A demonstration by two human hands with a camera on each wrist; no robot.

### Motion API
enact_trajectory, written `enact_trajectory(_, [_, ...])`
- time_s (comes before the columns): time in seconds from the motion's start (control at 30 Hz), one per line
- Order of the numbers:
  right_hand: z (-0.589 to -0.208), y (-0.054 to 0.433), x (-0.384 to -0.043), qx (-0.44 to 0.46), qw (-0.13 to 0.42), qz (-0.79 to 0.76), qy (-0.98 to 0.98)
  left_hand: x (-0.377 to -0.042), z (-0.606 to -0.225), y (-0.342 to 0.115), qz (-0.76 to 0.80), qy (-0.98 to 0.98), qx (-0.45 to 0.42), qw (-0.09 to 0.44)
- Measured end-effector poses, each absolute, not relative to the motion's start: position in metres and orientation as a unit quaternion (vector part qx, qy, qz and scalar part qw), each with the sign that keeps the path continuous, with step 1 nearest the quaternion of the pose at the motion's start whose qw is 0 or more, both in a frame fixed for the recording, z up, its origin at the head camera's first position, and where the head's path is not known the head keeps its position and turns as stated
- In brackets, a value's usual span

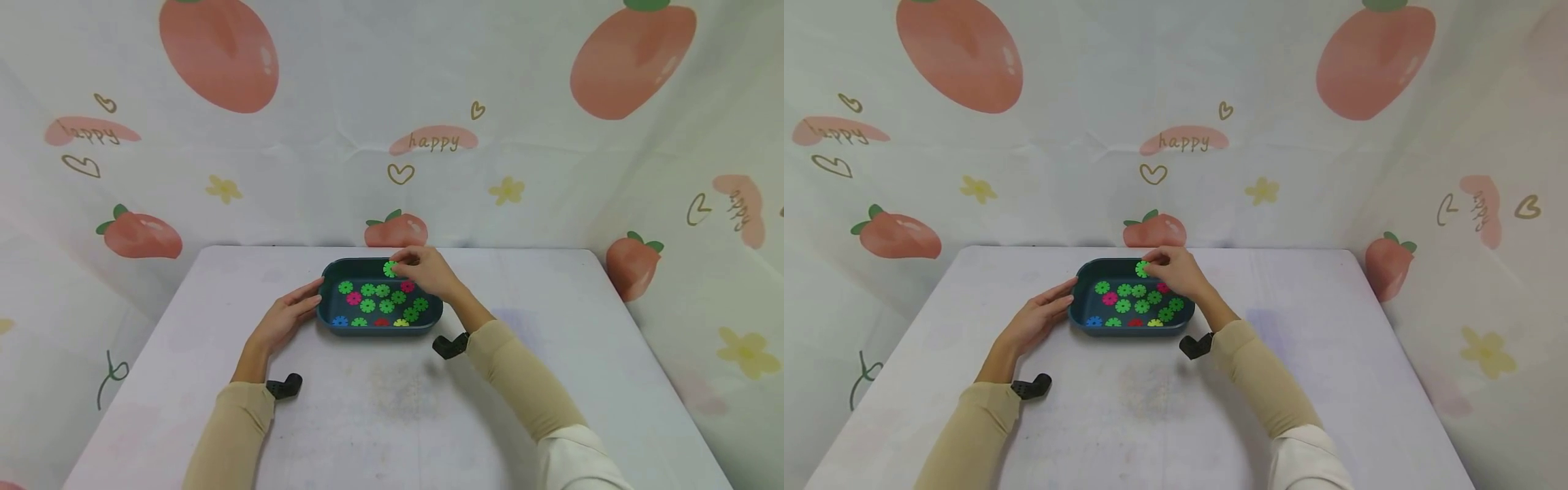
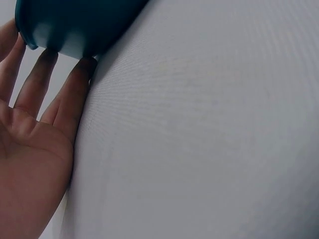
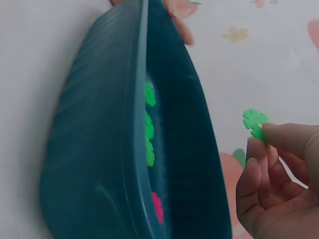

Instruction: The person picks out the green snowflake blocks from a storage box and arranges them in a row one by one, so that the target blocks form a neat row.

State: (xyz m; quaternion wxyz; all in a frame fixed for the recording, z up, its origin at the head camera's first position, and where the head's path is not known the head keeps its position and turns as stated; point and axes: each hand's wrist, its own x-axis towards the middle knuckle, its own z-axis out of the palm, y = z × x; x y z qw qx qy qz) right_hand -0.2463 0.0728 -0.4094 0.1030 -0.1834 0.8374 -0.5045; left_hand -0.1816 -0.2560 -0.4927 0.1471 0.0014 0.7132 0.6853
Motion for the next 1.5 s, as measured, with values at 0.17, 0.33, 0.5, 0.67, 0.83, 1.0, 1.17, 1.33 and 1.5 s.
enact_trajectory(0.17, [-0.412, 0.087, -0.247, -0.156, 0.113, -0.563, 0.804, -0.182, -0.493, -0.255, 0.685, 0.713, -0.004, 0.15])
enact_trajectory(0.33, [-0.416, 0.102, -0.246, -0.129, 0.111, -0.594, 0.786, -0.183, -0.493, -0.254, 0.683, 0.714, -0.003, 0.154])
enact_trajectory(0.5, [-0.416, 0.115, -0.245, -0.103, 0.102, -0.608, 0.781, -0.182, -0.493, -0.255, 0.678, 0.719, -0.01, 0.152])
enact_trajectory(0.67, [-0.419, 0.126, -0.246, -0.064, 0.103, -0.611, 0.782, -0.182, -0.494, -0.257, 0.677, 0.72, -0.011, 0.153])
enact_trajectory(0.83, [-0.427, 0.137, -0.248, -0.031, 0.105, -0.625, 0.773, -0.183, -0.492, -0.258, 0.682, 0.716, -0.004, 0.149])
enact_trajectory(1.0, [-0.434, 0.146, -0.247, -0.011, 0.098, -0.643, 0.76, -0.182, -0.492, -0.257, 0.683, 0.714, -0.003, 0.155])
enact_trajectory(1.17, [-0.441, 0.153, -0.247, -0.009, 0.096, -0.628, 0.772, -0.18, -0.492, -0.259, 0.68, 0.716, -0.009, 0.157])
enact_trajectory(1.33, [-0.453, 0.164, -0.247, -0.012, 0.094, -0.603, 0.792, -0.18, -0.493, -0.258, 0.682, 0.714, -0.01, 0.157])
enact_trajectory(1.5, [-0.465, 0.172, -0.245, -0.016, 0.09, -0.583, 0.808, -0.182, -0.493, -0.258, 0.682, 0.714, 0.0, 0.155])
